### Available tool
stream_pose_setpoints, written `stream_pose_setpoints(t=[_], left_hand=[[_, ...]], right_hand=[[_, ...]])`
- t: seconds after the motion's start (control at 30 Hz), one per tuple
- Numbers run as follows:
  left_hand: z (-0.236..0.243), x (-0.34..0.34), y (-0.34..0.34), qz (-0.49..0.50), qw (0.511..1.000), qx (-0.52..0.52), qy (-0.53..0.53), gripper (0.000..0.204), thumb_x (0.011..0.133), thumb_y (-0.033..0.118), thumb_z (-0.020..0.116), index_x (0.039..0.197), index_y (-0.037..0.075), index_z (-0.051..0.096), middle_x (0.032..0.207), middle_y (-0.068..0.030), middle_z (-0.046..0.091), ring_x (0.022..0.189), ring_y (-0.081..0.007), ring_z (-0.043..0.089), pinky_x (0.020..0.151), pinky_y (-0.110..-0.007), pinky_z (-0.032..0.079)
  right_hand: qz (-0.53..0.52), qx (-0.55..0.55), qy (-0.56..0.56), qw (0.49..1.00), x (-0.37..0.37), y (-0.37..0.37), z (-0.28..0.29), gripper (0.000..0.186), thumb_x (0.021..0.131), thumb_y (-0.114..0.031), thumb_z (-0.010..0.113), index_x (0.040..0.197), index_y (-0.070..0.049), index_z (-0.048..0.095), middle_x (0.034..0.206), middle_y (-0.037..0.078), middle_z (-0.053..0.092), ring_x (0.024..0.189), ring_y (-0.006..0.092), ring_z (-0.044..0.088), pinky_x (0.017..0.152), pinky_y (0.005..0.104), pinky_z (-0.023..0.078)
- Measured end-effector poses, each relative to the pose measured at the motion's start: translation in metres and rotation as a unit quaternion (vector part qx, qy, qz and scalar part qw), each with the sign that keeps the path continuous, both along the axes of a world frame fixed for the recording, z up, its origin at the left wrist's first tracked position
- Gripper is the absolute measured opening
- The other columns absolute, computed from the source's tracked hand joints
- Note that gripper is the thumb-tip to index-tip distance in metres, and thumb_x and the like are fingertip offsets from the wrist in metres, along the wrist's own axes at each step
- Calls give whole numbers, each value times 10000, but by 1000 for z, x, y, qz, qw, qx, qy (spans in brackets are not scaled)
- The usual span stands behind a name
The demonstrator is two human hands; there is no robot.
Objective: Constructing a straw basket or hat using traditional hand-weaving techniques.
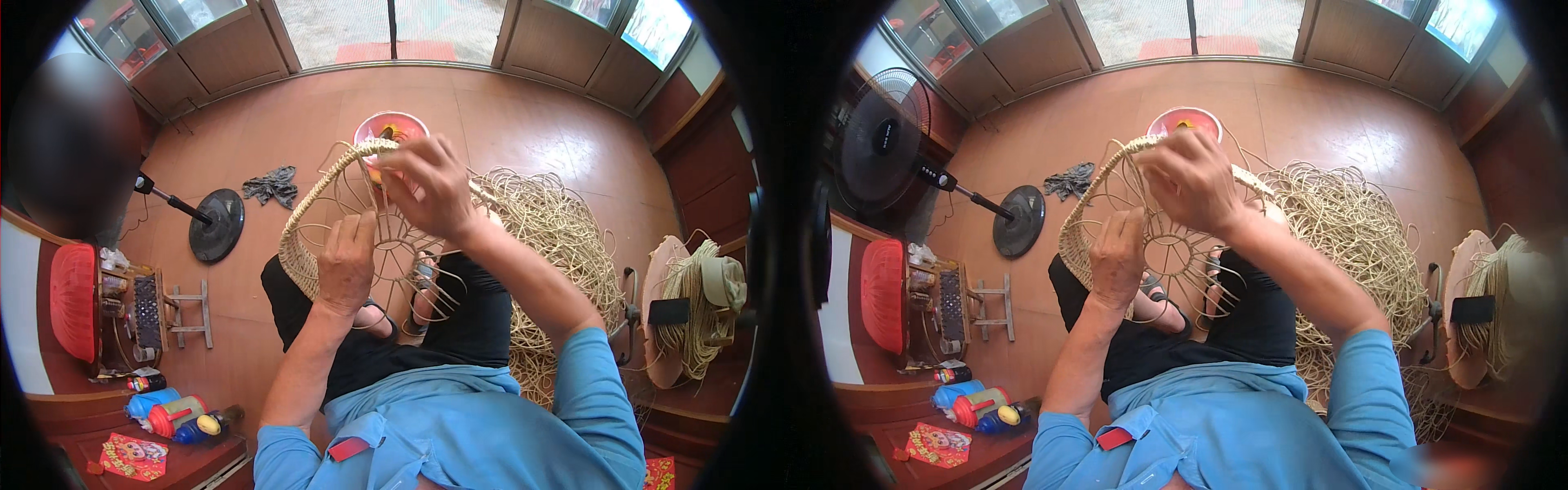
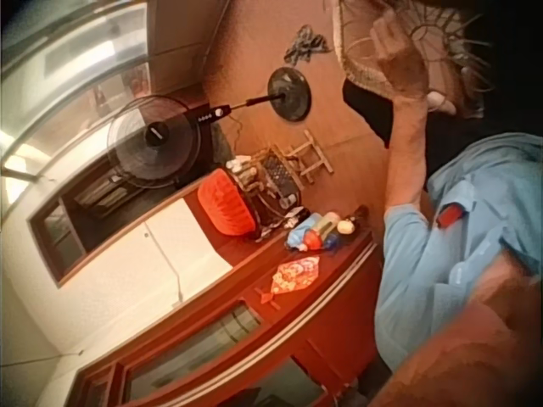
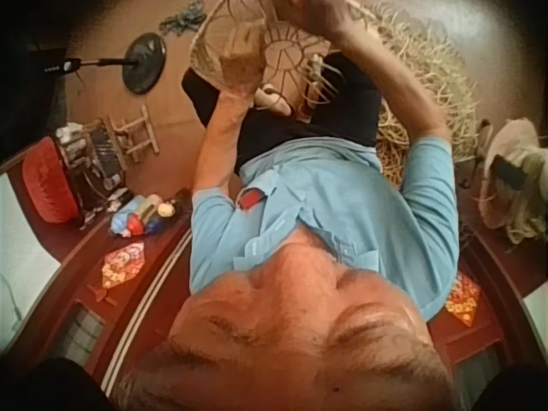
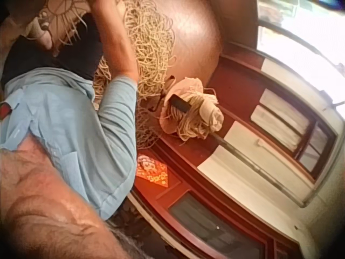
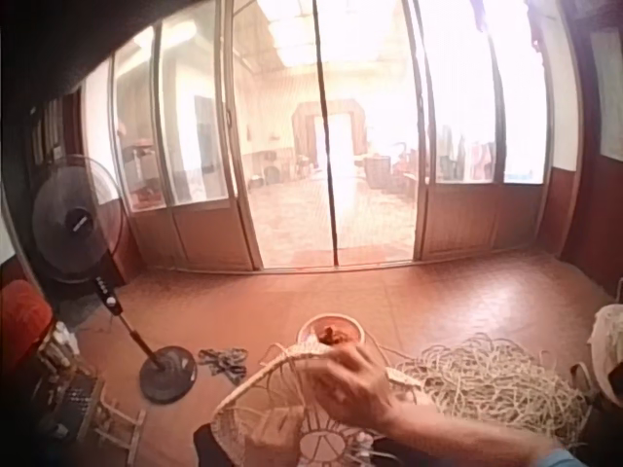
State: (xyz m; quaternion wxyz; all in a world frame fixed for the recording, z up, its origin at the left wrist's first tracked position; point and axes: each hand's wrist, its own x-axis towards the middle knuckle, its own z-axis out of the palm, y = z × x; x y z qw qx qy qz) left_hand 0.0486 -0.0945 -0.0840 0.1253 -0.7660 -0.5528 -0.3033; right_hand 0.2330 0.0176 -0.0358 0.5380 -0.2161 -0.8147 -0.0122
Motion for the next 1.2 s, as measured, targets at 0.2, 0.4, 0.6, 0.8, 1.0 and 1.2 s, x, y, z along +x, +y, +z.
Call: stream_pose_setpoints(t=[0.2,0.4,0.6,0.8,1.0,1.2], left_hand=[[4,1,0,1,995,-81,-54,329,964,24,669,1289,26,624,1033,-159,726,962,-354,741,822,-461,603],[16,-4,-1,-30,977,-182,-103,195,1031,85,676,1198,48,584,930,-205,752,894,-437,758,758,-540,579],[23,-5,0,-3,966,-239,-96,169,1029,92,684,1140,50,562,920,-217,748,900,-458,753,756,-560,571],[27,-9,0,-18,960,-259,-108,165,1026,79,681,1146,42,574,948,-231,752,926,-472,752,762,-570,558],[36,-8,0,-34,957,-272,-100,149,1025,67,666,1144,35,582,953,-235,752,933,-477,751,768,-578,552],[36,-5,-1,-13,960,-267,-82,150,1024,69,661,1129,35,560,924,-241,746,904,-484,750,749,-587,549]], right_hand=[[67,-396,16,916,16,-119,-56,416,919,4,758,1330,-52,745,963,101,683,772,222,679,721,368,580],[291,-716,261,579,4,-146,-75,756,1038,-49,687,1712,-98,349,1084,24,646,815,127,638,721,283,564],[348,-751,457,326,-12,-143,-81,726,1030,-27,688,1676,-109,366,1102,10,611,856,115,595,731,270,524],[382,-725,527,226,-23,-144,-89,503,1126,-100,627,1578,-249,464,1111,11,616,828,102,572,722,260,505],[372,-714,566,177,-43,-125,-102,36,1179,-157,561,1210,-175,558,995,13,627,681,80,515,628,248,471],[361,-708,587,157,-48,-124,-100,128,1193,-173,532,1069,-149,551,874,-16,595,578,62,456,575,239,445]])
